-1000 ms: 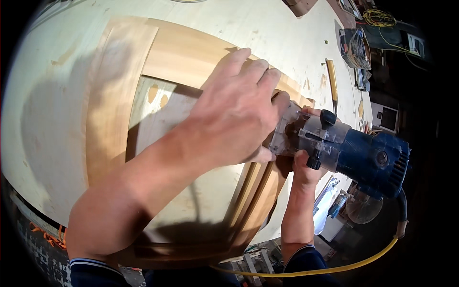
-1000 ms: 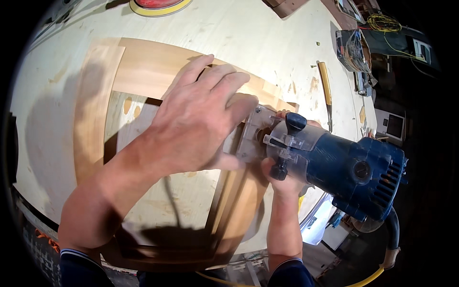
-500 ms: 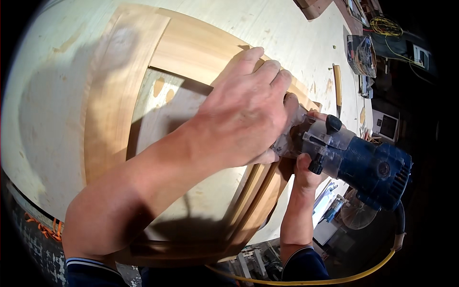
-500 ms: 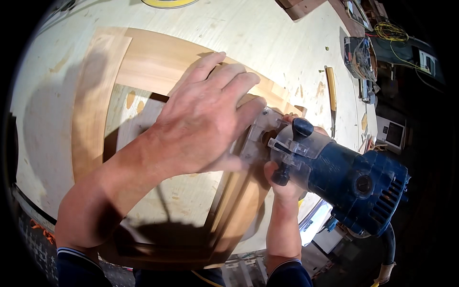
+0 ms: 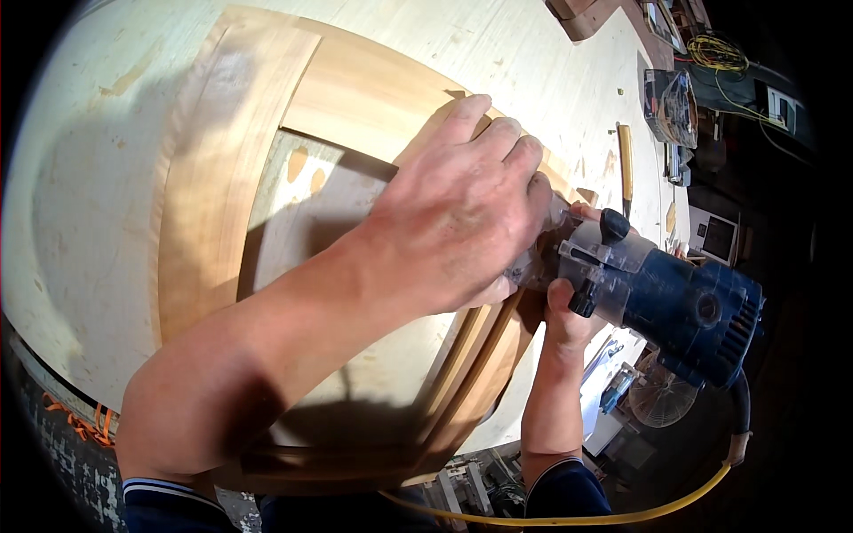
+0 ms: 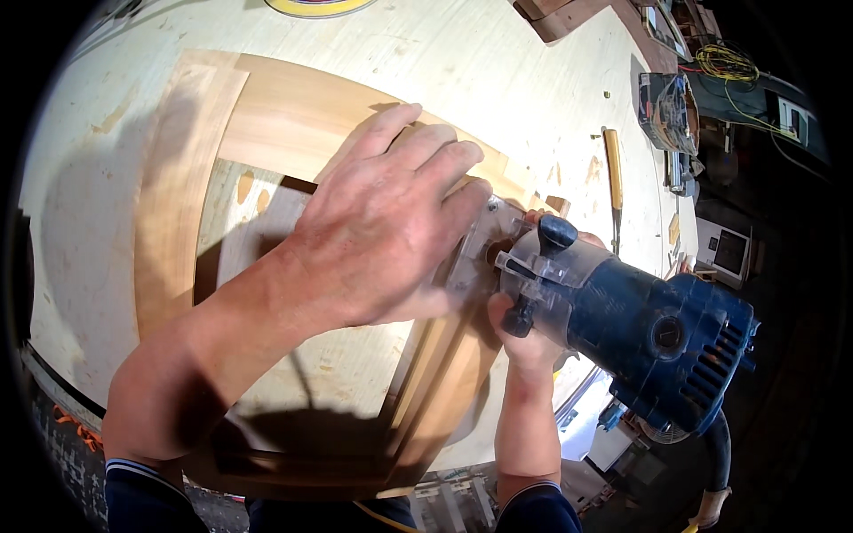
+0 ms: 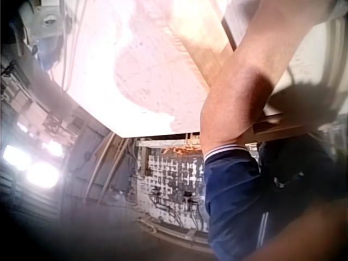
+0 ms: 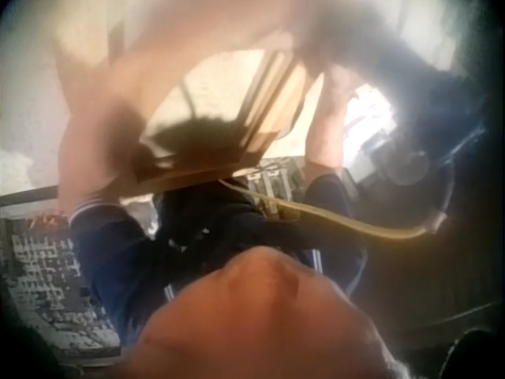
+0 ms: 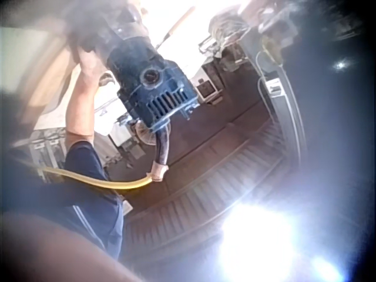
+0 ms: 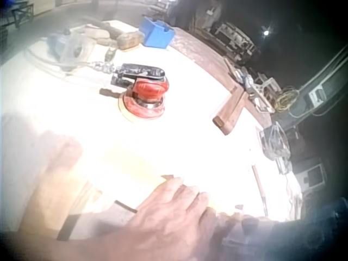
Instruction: The person uses a hand router to shape the inner edges of a rectangular wooden frame on a workbench.
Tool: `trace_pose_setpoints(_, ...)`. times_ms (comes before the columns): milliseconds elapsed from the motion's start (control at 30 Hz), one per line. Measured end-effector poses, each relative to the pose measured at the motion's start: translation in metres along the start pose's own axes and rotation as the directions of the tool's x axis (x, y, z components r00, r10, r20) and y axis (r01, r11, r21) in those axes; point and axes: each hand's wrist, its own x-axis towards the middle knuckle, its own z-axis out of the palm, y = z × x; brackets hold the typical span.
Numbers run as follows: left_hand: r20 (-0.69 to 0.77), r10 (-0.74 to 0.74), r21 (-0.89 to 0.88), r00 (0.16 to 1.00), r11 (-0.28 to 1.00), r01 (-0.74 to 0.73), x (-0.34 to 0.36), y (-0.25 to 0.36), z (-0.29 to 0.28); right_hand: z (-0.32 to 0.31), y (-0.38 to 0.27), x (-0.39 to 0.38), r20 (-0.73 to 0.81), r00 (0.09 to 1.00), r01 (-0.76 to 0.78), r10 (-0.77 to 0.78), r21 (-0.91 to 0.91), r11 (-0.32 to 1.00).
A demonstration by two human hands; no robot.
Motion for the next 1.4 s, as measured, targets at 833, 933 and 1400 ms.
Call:
trace_pose_setpoints(833,0.057,-0.047,-0.030,0.997,0.998,0.049,0.000,0.004,-0.011,0.010,-0.007,0.007,-0.055,0.998,-0.015,0.013,-0.035,0.999)
trace_pose_setpoints(933,0.101,-0.049,-0.049,0.994,0.997,0.054,0.000,0.003,-0.013,0.011,-0.010,0.008,-0.048,0.997,-0.057,0.055,-0.044,0.997)
trace_pose_setpoints(1400,0.255,-0.077,-0.016,0.964,0.996,0.084,0.008,0.004,-0.019,0.005,-0.003,0.018,-0.052,0.998,-0.041,0.039,-0.036,0.998)
